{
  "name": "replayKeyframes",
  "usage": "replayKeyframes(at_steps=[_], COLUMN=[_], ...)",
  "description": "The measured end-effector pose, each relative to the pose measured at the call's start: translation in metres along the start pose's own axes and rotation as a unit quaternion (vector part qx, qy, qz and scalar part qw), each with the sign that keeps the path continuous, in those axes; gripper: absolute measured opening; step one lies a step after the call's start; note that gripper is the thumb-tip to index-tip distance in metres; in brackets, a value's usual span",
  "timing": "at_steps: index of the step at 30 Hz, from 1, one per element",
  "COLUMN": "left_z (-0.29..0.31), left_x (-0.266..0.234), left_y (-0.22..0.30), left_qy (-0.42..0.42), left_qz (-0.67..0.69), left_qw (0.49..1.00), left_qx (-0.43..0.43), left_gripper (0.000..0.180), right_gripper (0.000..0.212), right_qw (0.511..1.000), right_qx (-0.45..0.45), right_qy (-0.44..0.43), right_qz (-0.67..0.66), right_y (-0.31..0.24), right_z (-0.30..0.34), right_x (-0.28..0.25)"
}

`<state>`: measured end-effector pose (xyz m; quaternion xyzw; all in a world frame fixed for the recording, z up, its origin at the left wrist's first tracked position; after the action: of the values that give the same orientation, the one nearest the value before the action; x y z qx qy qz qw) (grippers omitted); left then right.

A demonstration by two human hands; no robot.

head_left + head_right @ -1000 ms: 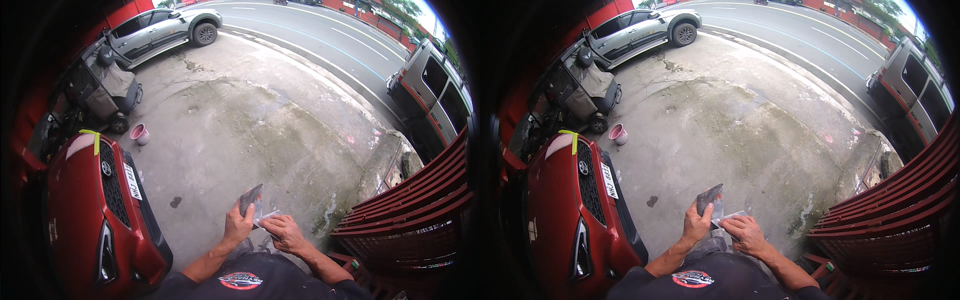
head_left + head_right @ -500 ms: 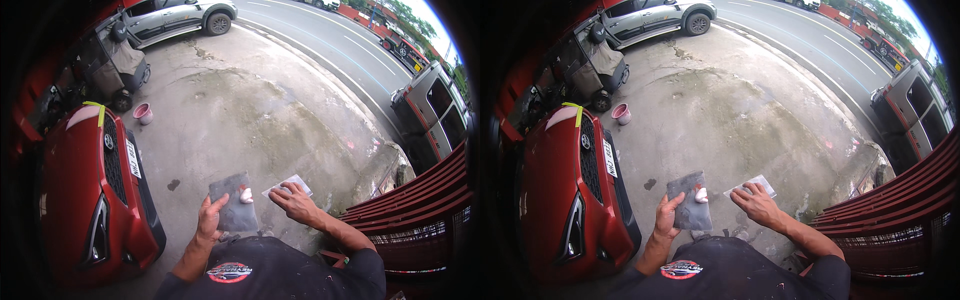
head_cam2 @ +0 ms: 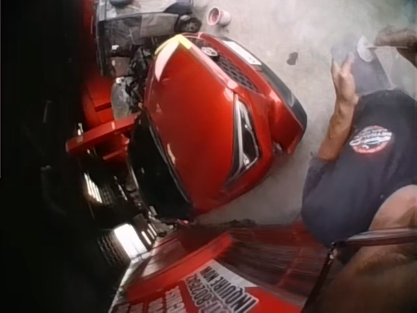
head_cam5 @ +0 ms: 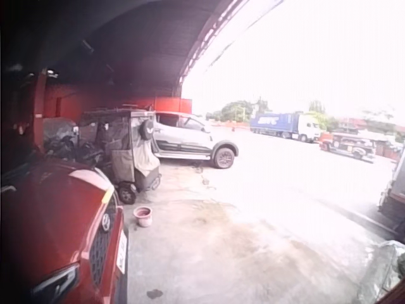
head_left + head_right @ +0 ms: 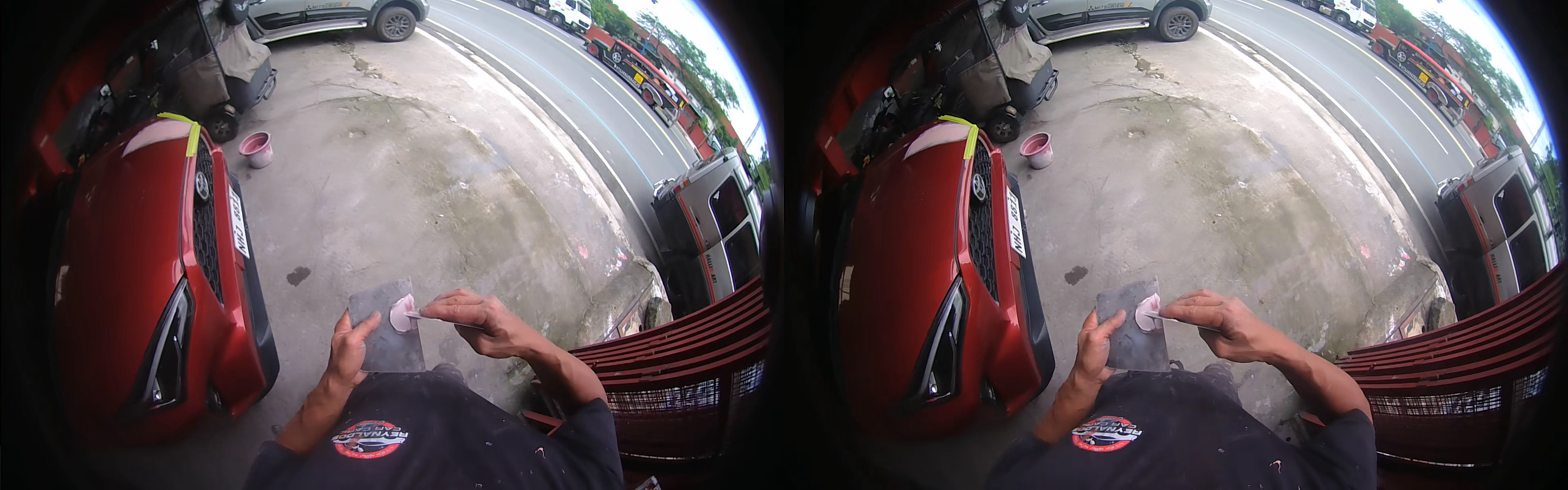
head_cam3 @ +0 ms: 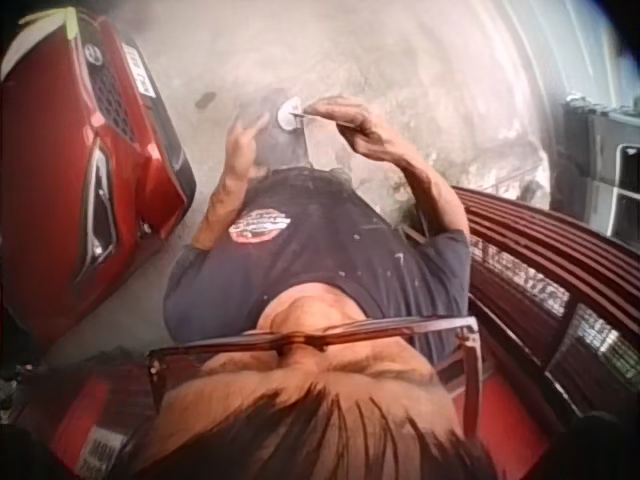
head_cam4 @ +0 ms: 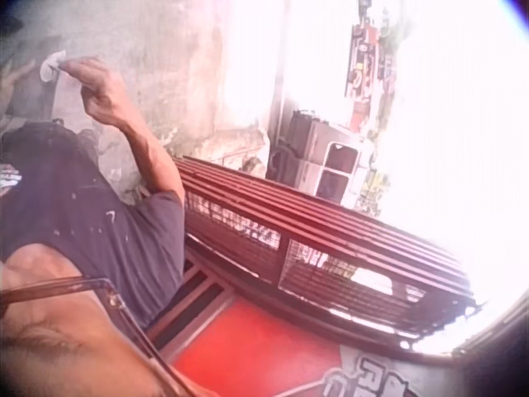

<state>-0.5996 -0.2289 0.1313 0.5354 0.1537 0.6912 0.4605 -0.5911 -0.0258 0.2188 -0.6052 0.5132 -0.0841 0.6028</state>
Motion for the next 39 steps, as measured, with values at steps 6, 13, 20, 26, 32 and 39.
replayKeyframes(at_steps=[6, 13, 20, 26, 32, 39], left_z=[-0.026, -0.023, -0.034, -0.033, -0.030, -0.020], left_x=[-0.029, -0.043, -0.043, -0.062, -0.077, -0.069], left_y=[0.018, 0.044, 0.055, 0.072, 0.083, 0.108], left_qy=[-0.001, 0.005, 0.034, 0.079, 0.046, 0.045], left_qz=[0.084, -0.060, -0.217, 0.004, 0.070, -0.328], left_qw=[0.994, 0.998, 0.972, 0.997, 0.996, 0.931], left_qx=[-0.062, 0.029, 0.079, 0.024, -0.035, 0.156], left_gripper=[0.032, 0.032, 0.030, 0.031, 0.035, 0.031], right_gripper=[0.048, 0.047, 0.044, 0.062, 0.051, 0.060], right_qw=[0.922, 0.946, 0.956, 0.999, 0.917, 0.961], right_qx=[-0.094, 0.000, -0.071, 0.018, -0.079, -0.033], right_qy=[0.014, 0.014, -0.077, 0.015, -0.060, 0.034], right_qz=[0.375, 0.323, 0.275, -0.044, 0.386, 0.274], right_y=[0.017, 0.032, 0.026, 0.040, 0.050, 0.037], right_z=[-0.024, -0.059, -0.096, -0.111, -0.091, -0.129], right_x=[0.052, 0.001, 0.012, 0.028, 0.057, 0.055])
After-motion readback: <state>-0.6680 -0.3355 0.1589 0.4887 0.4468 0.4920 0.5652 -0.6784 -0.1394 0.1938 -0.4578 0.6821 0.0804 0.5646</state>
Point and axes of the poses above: each hand's wrist, its own z-axis away from the middle knuckle, its own x-axis out of the palm, y = z × x, the point moved 5 cm from there along -z, towards the middle knuckle, and after that the axes turned 6 degrees about -x, right-handed, at the moved point
